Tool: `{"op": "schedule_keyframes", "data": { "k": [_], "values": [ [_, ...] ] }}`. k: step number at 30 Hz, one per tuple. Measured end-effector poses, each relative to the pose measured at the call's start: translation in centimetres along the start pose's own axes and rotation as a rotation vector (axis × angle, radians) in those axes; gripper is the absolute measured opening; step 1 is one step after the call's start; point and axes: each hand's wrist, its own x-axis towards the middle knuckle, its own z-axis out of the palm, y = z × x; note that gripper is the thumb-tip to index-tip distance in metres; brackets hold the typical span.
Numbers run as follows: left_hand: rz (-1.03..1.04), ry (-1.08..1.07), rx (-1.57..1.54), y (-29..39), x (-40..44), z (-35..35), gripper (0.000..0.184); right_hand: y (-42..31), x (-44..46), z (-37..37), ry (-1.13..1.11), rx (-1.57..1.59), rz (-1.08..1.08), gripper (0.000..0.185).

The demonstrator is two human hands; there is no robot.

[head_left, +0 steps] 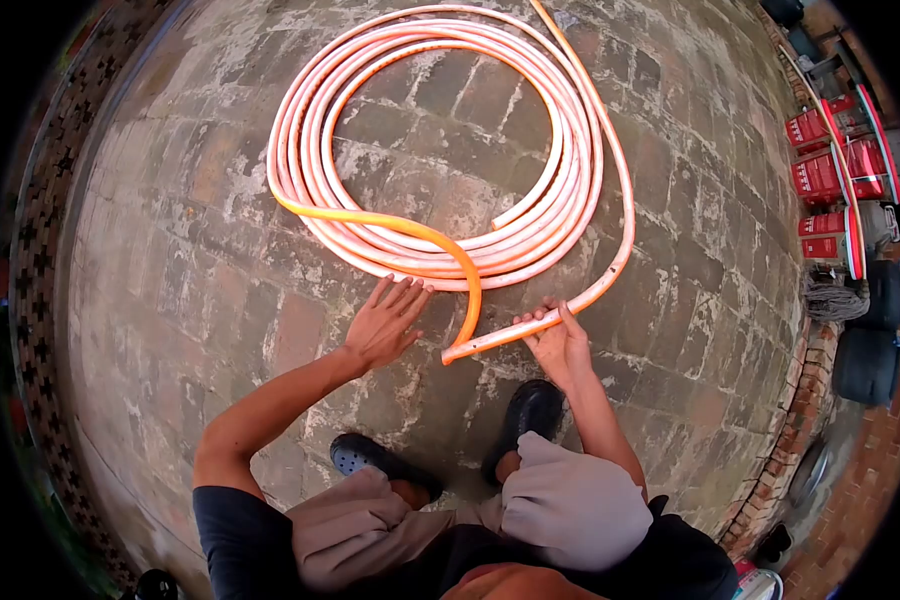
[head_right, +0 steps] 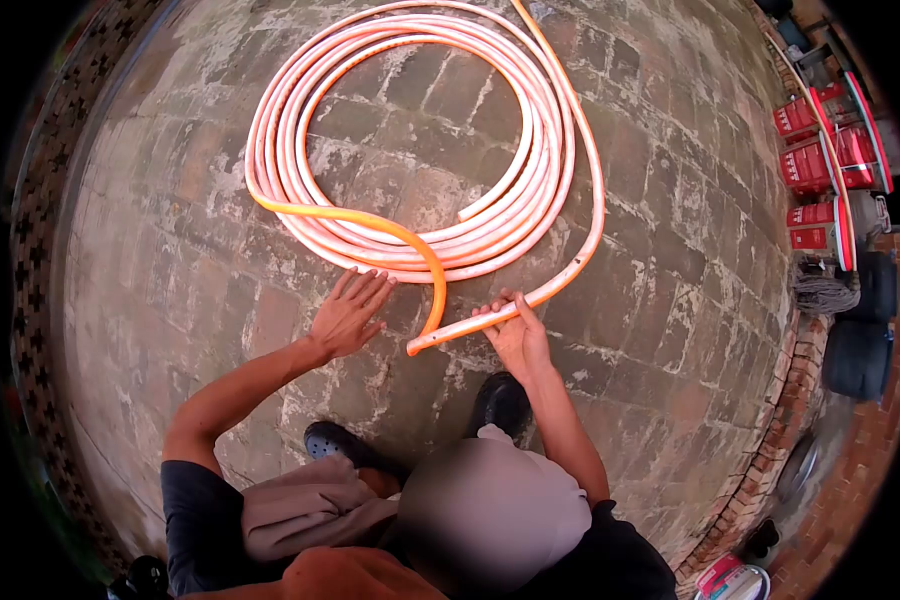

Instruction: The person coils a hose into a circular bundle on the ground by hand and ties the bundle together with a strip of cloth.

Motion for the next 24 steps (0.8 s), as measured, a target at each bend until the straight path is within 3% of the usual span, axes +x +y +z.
{"op": "schedule_keyframes", "data": {
  "k": [2,3,5,7,10,11,13,15,16,19,20,21,23,24],
  "values": [
    [-0.043,0.023,0.205,-1.2,-0.6,0.0,0.082,0.3,0.8,0.6,0.257,0.017,-0.066,0.023],
    [-0.034,0.027,0.197,-1.6,1.1,-1.0,0.082,0.2,1.6,-0.1,0.299,-0.048,-0.095,0.024],
    [0.085,0.268,0.436,-0.9,4.2,-3.7,0.086,1.1,1.0,0.6,0.365,-0.087,-0.112,0.024],
    [-0.085,0.138,0.374,-2.2,8.3,-4.7,0.086,2.1,1.1,1.9,0.404,-0.127,-0.132,0.024],
    [-0.033,0.221,0.497,-5.2,12.2,-4.4,0.088,2.5,-0.1,4.7,0.509,-0.312,-0.283,0.028],
    [-0.007,0.279,0.595,-6.2,13.4,-3.9,0.076,2.5,-0.9,5.2,0.526,-0.310,-0.285,0.028],
    [-0.062,0.034,0.607,-7.4,15.2,-4.5,0.045,2.0,-1.5,6.6,0.440,-0.413,-0.274,0.031],
    [-0.038,0.112,0.412,-9.6,14.9,-4.8,0.014,0.6,-2.9,8.7,0.437,-0.414,-0.259,0.027],
    [0.034,0.219,0.422,-11.2,13.9,-4.7,0.011,-0.8,-3.9,9.9,0.353,-0.478,-0.315,0.025],
    [-0.167,0.438,0.219,-13.5,8.7,-6.5,0.021,-8.5,-7.4,11.5,0.024,-0.632,-0.555,0.022],
    [-0.256,0.480,0.183,-14.2,6.3,-7.6,0.021,-12.7,-8.9,10.1,-0.147,-0.707,-0.671,0.022],
    [-0.294,0.579,0.132,-14.8,3.5,-8.0,0.021,-17.7,-10.4,7.8,-0.484,-0.664,-0.668,0.021],
    [-0.196,0.593,-0.097,-14.5,-1.6,-8.1,0.020,-23.9,-11.9,2.9,-0.572,-0.278,-0.715,0.018],
    [0.025,0.553,0.002,-13.9,-3.4,-7.2,0.019,-26.3,-10.9,-0.6,-0.415,-0.188,-0.748,0.016]
  ]
}}
